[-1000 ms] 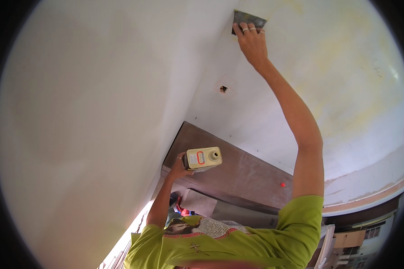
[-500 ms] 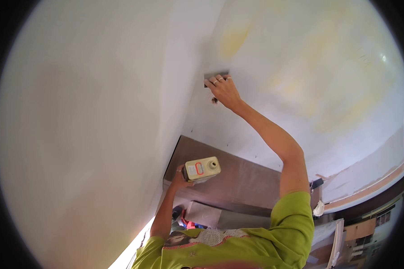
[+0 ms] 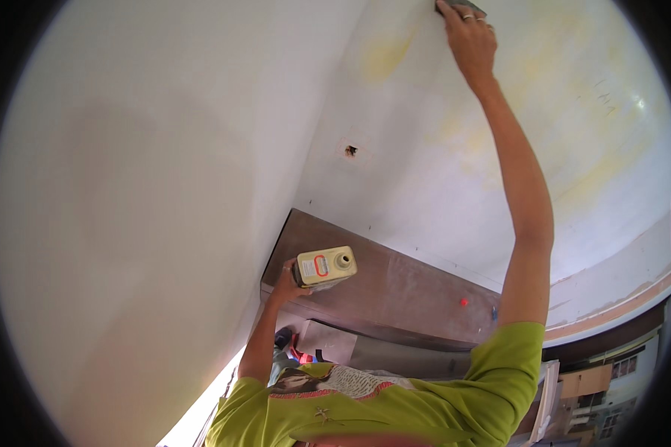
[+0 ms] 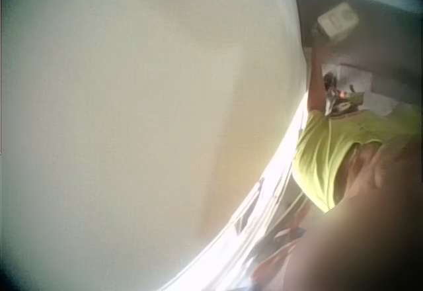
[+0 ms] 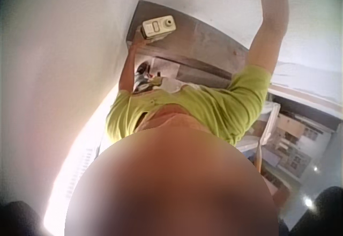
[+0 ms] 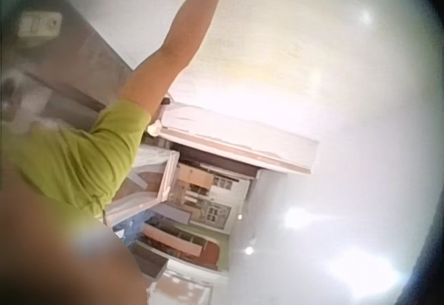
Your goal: The person pours a yellowish liquid from a plastic bottle onto a putty knife and spreads it onto a white wall in repeated cycles. The person holds the bottle in one hand and the putty knife in the other, repeatedly applying the liquid to different spots on the wall.
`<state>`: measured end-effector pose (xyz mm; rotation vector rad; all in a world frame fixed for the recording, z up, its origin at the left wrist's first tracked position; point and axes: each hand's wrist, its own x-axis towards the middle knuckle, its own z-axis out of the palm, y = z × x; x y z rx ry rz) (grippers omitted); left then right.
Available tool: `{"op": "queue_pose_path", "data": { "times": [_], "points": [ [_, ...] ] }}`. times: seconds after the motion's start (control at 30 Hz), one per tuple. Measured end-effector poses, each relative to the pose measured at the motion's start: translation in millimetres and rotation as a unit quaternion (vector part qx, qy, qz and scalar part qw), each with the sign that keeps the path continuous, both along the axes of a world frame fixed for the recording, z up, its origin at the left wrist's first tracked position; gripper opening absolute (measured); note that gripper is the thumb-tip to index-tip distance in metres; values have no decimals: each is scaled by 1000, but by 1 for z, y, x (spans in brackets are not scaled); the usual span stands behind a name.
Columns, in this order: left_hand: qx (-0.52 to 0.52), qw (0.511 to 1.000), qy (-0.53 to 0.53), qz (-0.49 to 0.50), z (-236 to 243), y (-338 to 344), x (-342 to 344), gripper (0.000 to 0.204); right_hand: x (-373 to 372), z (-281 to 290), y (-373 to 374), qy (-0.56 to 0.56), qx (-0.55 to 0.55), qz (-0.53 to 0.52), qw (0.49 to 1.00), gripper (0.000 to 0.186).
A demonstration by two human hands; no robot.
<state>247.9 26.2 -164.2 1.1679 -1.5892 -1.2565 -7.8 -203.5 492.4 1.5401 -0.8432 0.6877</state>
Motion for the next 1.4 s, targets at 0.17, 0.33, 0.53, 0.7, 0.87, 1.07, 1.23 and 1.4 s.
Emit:
{"op": "queue_pose_path", "data": {
  "times": [0.17, 0.33, 0.53, 0.7, 0.87, 1.07, 1.23, 1.4],
  "points": [
    [9, 1000, 11, 2, 2, 0, -1, 120, 5, -76, -21, 62, -48, -12, 997, 40],
    [8, 1000, 30, -3, -7, -1, -2, 119, 13, -153, -18, 65, 12, -7, 998, 38],
    [18, 997, 70, 7, -13, -1, -4, 116, 31, -221, -7, 70, 147, 1, 987, 37],
    [7, 999, 44, 9, -14, -2, -3, 117, 45, -219, 8, 95, 156, 35, 982, 37],
    [-17, 999, 37, 13, -15, -3, -4, 119, 45, -100, -13, 56, 33, 86, 994, 36],
    [-10, 999, 51, 7, -26, -4, -6, 122, 55, -104, -30, 103, -1, 80, 991, 37],
    [-15, 998, 64, 10, -31, -7, -6, 123, 65, -195, -32, 83, 82, 54, 992, 34],
    [7, 999, 41, 15, -24, -4, -4, 124, 60, -246, -21, 139, 195, -17, 971, 36]
  ]
}}
